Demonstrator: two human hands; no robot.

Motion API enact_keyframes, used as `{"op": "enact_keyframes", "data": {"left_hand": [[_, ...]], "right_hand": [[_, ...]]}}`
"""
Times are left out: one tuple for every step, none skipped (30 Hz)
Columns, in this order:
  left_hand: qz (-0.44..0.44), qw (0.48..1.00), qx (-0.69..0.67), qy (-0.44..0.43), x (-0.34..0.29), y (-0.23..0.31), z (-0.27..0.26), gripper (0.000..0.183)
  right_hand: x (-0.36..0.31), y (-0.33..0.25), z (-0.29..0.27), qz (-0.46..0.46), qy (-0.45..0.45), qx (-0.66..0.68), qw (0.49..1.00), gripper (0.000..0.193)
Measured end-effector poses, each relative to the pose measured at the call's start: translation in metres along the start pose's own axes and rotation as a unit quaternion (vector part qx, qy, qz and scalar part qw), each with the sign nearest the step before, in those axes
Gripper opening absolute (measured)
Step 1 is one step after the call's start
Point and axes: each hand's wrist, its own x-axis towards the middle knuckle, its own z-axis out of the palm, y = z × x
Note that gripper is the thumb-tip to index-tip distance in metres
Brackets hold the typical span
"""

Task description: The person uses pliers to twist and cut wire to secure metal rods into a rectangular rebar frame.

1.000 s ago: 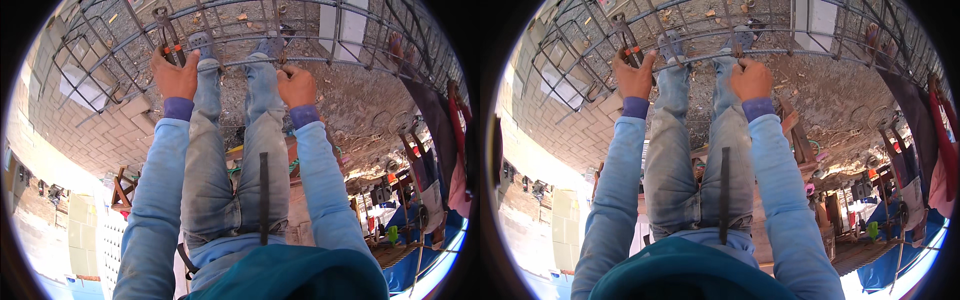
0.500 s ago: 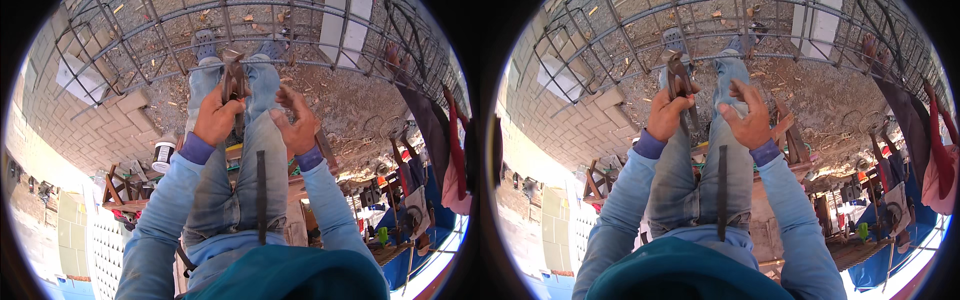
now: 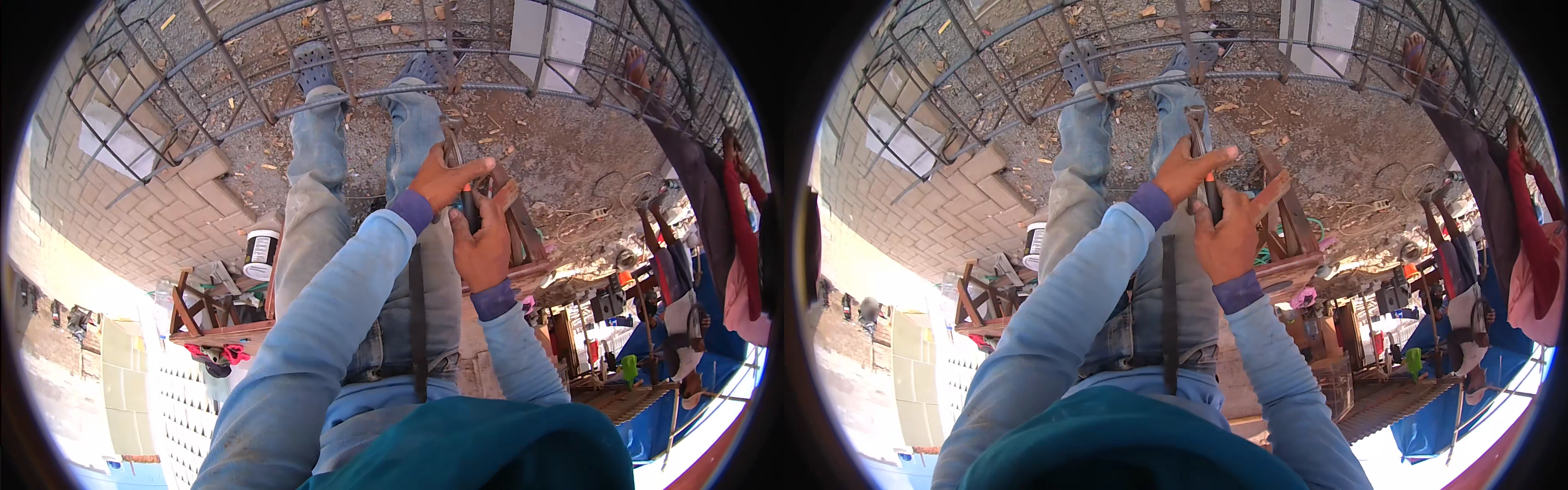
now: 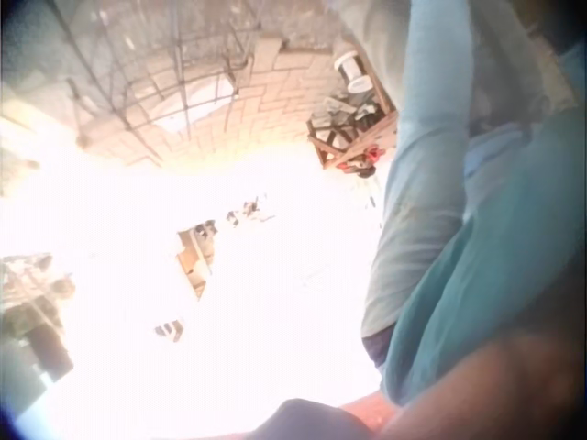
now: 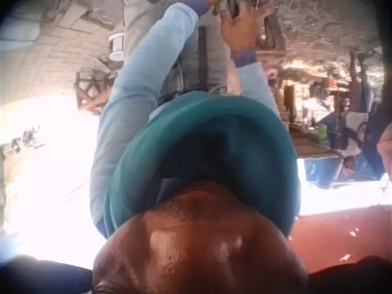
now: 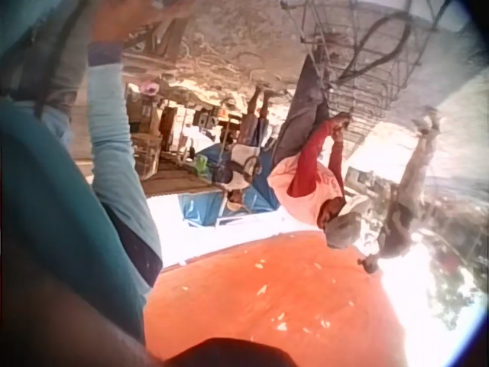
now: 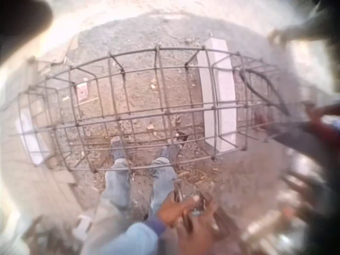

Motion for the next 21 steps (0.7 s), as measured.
{"op": "enact_keyframes", "data": {"left_hand": [[-0.007,1.000,0.017,-0.017,0.007,0.002,-0.001,0.085],[-0.014,0.999,0.033,-0.034,0.013,0.003,-0.002,0.094],[-0.015,0.999,0.034,-0.033,0.018,0.004,-0.002,0.094],[-0.026,0.998,0.050,-0.023,0.023,0.004,-0.002,0.093],[-0.038,0.997,0.066,-0.015,0.025,0.006,0.000,0.091],[-0.040,0.997,0.067,-0.016,0.026,0.007,0.000,0.091],[-0.001,0.998,0.044,-0.040,0.027,0.007,-0.002,0.081],[0.039,0.997,0.022,-0.064,0.027,0.011,-0.004,0.073],[0.037,0.997,0.024,-0.064,0.029,0.015,-0.007,0.073],[0.035,0.996,0.049,-0.065,0.031,0.020,-0.009,0.067],[0.035,0.995,0.073,-0.066,0.035,0.022,-0.011,0.062],[0.034,0.994,0.075,-0.065,0.037,0.022,-0.012,0.062],[-0.005,0.994,0.092,-0.062,0.039,0.023,-0.012,0.059],[-0.045,0.991,0.109,-0.060,0.039,0.026,-0.011,0.057],[-0.046,0.991,0.112,-0.059,0.036,0.028,-0.009,0.057],[-0.030,0.991,0.119,-0.058,0.033,0.028,-0.006,0.056],[-0.014,0.990,0.125,-0.057,0.031,0.030,-0.003,0.056],[-0.015,0.990,0.127,-0.058,0.032,0.027,0.000,0.056],[0.022,0.992,0.121,-0.021,0.034,0.022,0.002,0.053],[0.059,0.992,0.114,0.018,0.037,0.017,0.004,0.052],[0.059,0.992,0.114,0.018,0.041,0.012,0.004,0.052]], "right_hand": [[0.003,-0.003,-0.001,0.001,0.000,0.002,1.000,0.036],[0.007,-0.005,-0.002,0.012,-0.009,-0.007,1.000,0.037],[0.011,-0.006,-0.002,0.022,-0.019,-0.016,0.999,0.037],[0.014,-0.007,-0.002,0.023,-0.020,-0.015,0.999,0.037],[0.016,-0.006,-0.001,0.000,-0.008,-0.023,1.000,0.037],[0.018,-0.005,-0.001,-0.023,0.003,-0.031,0.999,0.037],[0.020,-0.006,-0.002,-0.021,0.002,-0.031,0.999,0.037],[0.021,-0.009,-0.002,-0.015,-0.002,-0.012,1.000,0.038],[0.022,-0.010,-0.002,-0.009,-0.007,0.006,1.000,0.038],[0.024,-0.011,-0.001,-0.007,-0.008,0.008,1.000,0.038],[0.027,-0.012,0.001,-0.020,0.004,0.021,1.000,0.038],[0.028,-0.012,0.002,-0.033,0.015,0.033,0.999,0.038],[0.028,-0.010,0.004,-0.032,0.015,0.036,0.999,0.038],[0.028,-0.005,0.006,-0.043,0.022,0.016,0.999,0.038],[0.027,0.000,0.009,-0.054,0.030,-0.003,0.998,0.038],[0.025,0.007,0.013,-0.052,0.030,-0.001,0.998,0.038],[0.024,0.012,0.015,-0.037,0.040,0.032,0.998,0.036],[0.023,0.016,0.017,-0.022,0.049,0.065,0.996,0.033],[0.023,0.019,0.019,-0.020,0.050,0.066,0.996,0.033],[0.024,0.019,0.019,-0.032,0.049,0.057,0.997,0.034],[0.025,0.019,0.019,-0.045,0.048,0.048,0.997,0.035]]}}
